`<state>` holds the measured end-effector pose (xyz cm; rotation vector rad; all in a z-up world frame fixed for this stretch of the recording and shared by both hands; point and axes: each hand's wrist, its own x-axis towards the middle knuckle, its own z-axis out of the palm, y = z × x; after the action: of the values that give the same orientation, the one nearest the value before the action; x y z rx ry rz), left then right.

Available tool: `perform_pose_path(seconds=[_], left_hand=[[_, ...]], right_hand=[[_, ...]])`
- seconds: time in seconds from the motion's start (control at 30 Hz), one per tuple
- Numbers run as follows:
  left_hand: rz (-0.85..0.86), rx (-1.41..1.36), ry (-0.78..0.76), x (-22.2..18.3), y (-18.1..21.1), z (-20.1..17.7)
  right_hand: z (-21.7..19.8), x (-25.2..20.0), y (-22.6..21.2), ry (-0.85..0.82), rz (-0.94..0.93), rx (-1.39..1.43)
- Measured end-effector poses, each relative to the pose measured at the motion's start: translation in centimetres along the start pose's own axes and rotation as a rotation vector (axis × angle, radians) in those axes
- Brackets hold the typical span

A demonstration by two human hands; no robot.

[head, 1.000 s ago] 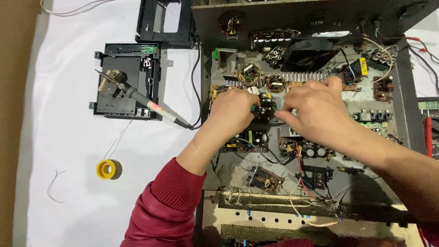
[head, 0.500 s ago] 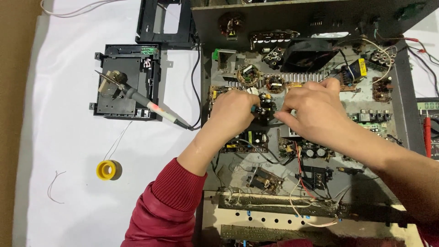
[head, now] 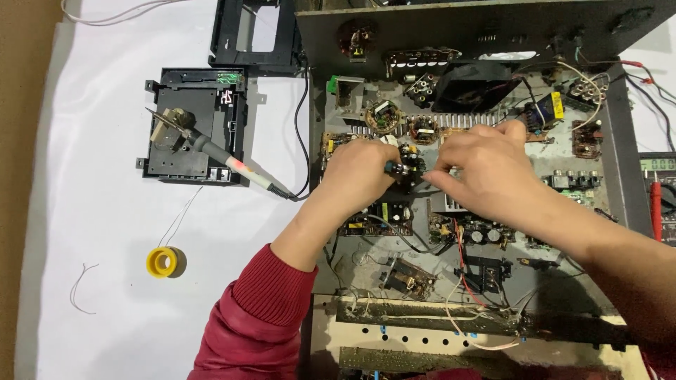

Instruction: Adjusting and repairing internal components of an electronic device using a lighter and manual manipulation of wires.

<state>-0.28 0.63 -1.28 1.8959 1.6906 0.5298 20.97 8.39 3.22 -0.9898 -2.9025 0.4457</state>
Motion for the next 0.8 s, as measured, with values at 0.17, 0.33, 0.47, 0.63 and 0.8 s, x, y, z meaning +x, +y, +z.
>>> perform_pose_path(seconds=[0.17,0.33,0.47,0.63,0.8], left_hand=[[-0.044,-0.285,0.207,-1.9,1.9,-3.6],[-0.140,-0.624,0.604,-6.3,1.6,-7.8],[0.184,-0.990,0.978,-9.9,0.3,-9.8],[0.464,-1.188,1.069,-12.7,0.6,-11.3],[0.449,-1.111,1.110,-14.8,-0.4,-12.9]], right_hand=[[-2.0,0.2,-0.6,0.009,0.098,0.217],[-1.7,0.7,1.2,-0.040,0.202,0.531],[-3.6,0.9,-1.2,-0.093,0.396,0.553],[-6.4,-1.1,-4.5,-0.045,0.589,0.635],[-6.6,-6.1,-1.7,0.166,0.556,0.590]])
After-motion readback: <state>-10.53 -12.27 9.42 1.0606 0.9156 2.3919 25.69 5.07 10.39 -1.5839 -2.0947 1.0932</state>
